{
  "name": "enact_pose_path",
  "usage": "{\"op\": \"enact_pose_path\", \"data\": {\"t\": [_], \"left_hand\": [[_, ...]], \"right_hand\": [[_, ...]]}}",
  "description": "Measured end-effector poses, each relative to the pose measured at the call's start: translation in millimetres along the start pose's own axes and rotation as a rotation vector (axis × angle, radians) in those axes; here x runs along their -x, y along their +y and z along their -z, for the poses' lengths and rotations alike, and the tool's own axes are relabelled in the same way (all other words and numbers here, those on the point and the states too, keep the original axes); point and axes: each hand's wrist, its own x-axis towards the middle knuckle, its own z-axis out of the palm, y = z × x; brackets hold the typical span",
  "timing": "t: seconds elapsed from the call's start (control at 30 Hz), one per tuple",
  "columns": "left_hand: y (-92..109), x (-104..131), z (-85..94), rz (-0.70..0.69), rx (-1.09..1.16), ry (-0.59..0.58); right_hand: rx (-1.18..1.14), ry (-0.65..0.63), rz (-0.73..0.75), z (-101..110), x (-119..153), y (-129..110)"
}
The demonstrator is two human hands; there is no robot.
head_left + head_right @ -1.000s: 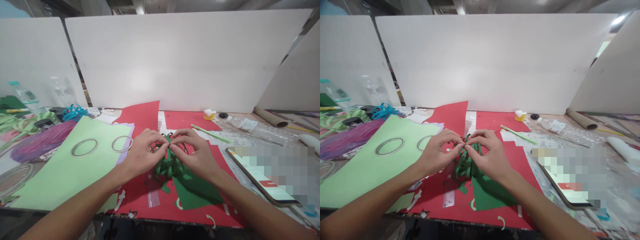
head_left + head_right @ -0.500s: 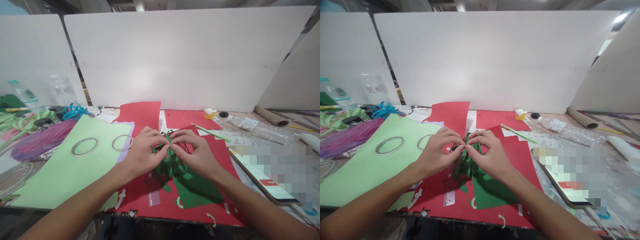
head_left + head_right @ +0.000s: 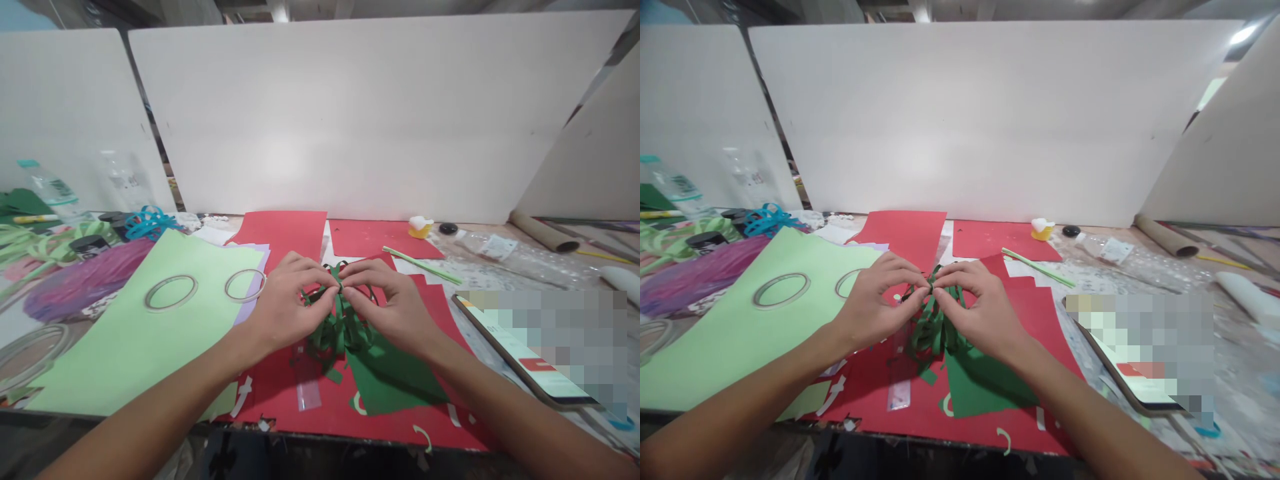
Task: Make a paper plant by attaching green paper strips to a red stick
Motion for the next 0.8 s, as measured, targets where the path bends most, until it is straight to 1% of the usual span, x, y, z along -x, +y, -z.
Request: {"op": "enact_pose_path", "data": {"t": [0.17, 0.43, 0.57, 0.8], "left_hand": [[-0.5, 0.6, -0.9, -0.003, -0.019, 0.026], [-0.7, 1.1, -1.2, 0.043, -0.019, -0.010], [0.9, 1.5, -1.1, 0.080, -0.016, -0.009], [4.8, 1.7, 0.9, 0.160, 0.018, 0.001]], "right_hand": [[0.021, 0.012, 0.026, -0.6, -0.1, 1.2], [0.031, 0.011, 0.036, -1.1, 0.3, 2.0], [0.054, 0.017, 0.049, -1.8, 0.7, 1.2], [0.120, 0.044, 0.164, -3.3, 1.5, -1.3]]}}
